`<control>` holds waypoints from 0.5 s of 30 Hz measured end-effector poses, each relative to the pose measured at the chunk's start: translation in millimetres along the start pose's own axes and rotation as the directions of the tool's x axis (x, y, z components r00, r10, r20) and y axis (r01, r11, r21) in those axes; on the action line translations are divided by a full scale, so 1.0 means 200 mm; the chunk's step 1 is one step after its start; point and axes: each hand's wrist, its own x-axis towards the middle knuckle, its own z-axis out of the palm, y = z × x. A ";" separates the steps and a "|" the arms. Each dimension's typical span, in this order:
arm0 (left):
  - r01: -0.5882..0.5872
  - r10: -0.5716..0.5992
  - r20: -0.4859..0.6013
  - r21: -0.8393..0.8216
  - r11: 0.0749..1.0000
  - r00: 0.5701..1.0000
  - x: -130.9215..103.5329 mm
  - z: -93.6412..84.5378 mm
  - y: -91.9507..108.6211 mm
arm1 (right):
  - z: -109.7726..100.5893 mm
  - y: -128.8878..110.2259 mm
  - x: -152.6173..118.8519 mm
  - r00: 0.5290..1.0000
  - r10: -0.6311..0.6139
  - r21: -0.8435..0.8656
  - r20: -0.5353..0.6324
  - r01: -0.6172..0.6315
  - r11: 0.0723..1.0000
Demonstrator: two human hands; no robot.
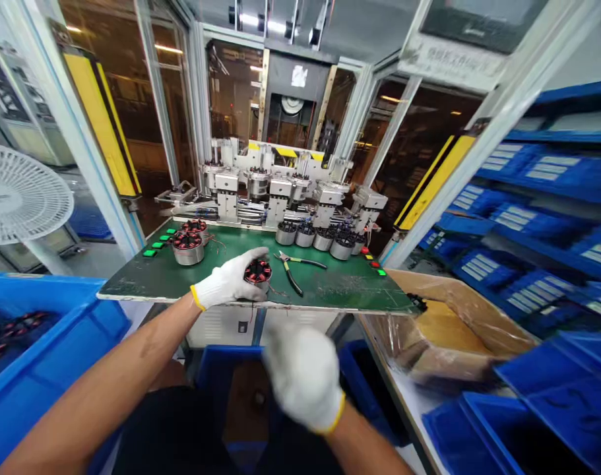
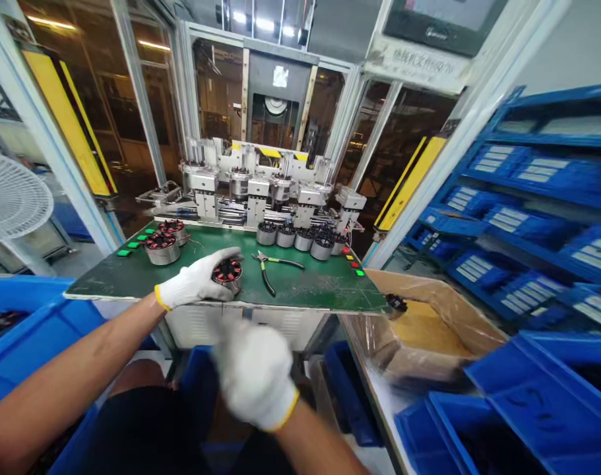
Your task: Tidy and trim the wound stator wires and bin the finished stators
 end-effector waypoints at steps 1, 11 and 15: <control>0.004 -0.003 -0.017 0.011 1.000 1.000 0.01 0.02 0.00 | 0.03 -0.09 0.00 0.994 -0.095 0.040 0.053 0.093 0.995; 0.025 -0.015 -0.139 0.072 0.997 0.990 0.02 0.08 -0.07 | 0.23 -0.02 0.33 0.899 0.406 -0.295 0.164 -0.348 0.890; 0.047 -0.034 -0.152 0.086 0.995 0.988 0.02 0.07 -0.05 | 0.24 -0.05 0.31 0.849 0.510 -0.356 0.137 -0.438 0.825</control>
